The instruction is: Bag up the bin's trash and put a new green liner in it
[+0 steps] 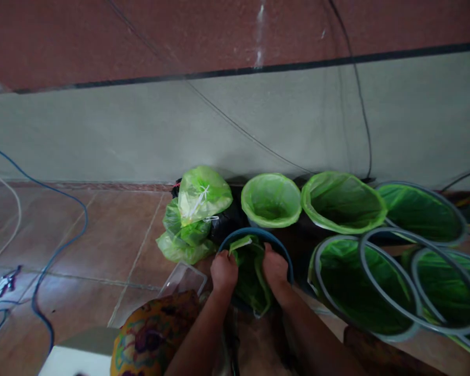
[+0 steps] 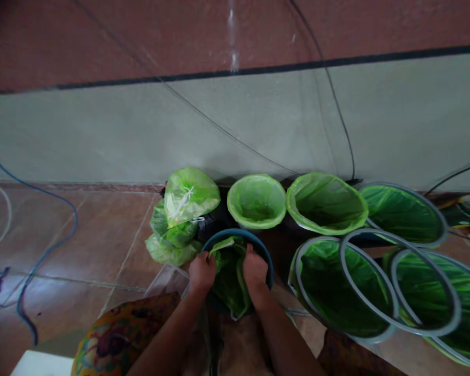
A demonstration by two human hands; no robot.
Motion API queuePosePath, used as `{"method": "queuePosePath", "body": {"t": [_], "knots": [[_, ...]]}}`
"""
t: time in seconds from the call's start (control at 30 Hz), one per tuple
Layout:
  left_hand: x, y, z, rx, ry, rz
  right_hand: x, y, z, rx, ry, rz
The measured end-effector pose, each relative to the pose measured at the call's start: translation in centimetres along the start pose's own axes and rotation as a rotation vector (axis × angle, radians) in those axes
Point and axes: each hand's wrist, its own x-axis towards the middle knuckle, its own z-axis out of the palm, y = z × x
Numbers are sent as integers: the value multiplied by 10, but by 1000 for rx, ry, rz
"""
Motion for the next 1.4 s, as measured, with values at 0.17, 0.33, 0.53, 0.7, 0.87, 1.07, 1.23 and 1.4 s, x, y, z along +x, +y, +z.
{"method": "queuePosePath", "body": {"t": [0.17, 0.33, 0.53, 0.7, 0.87, 1.07, 1.23, 1.4], "knots": [[1, -21, -19, 14, 31, -56, -18, 37, -23, 206, 344, 203], [11, -44, -42, -17, 33, -111, -26, 87, -29, 243, 294, 310], [12, -39, -50, 120, -37, 28, -38, 78, -57, -70, 194, 115], [9, -34, -47, 133, -33, 30, -39, 18, -59, -109, 133, -405], [9, -38, -52, 114, -41, -30, -24, 3, -28, -216, -33, -430], [3, -23, -43, 90, 45, 439, 11, 25, -26, 289, -133, -442], [28, -9, -23, 12, -211, 509, 35, 40, -45, 587, -246, -385], [69, -16, -27, -321, -457, 500, 48, 58, -58, 740, -302, -316]]}}
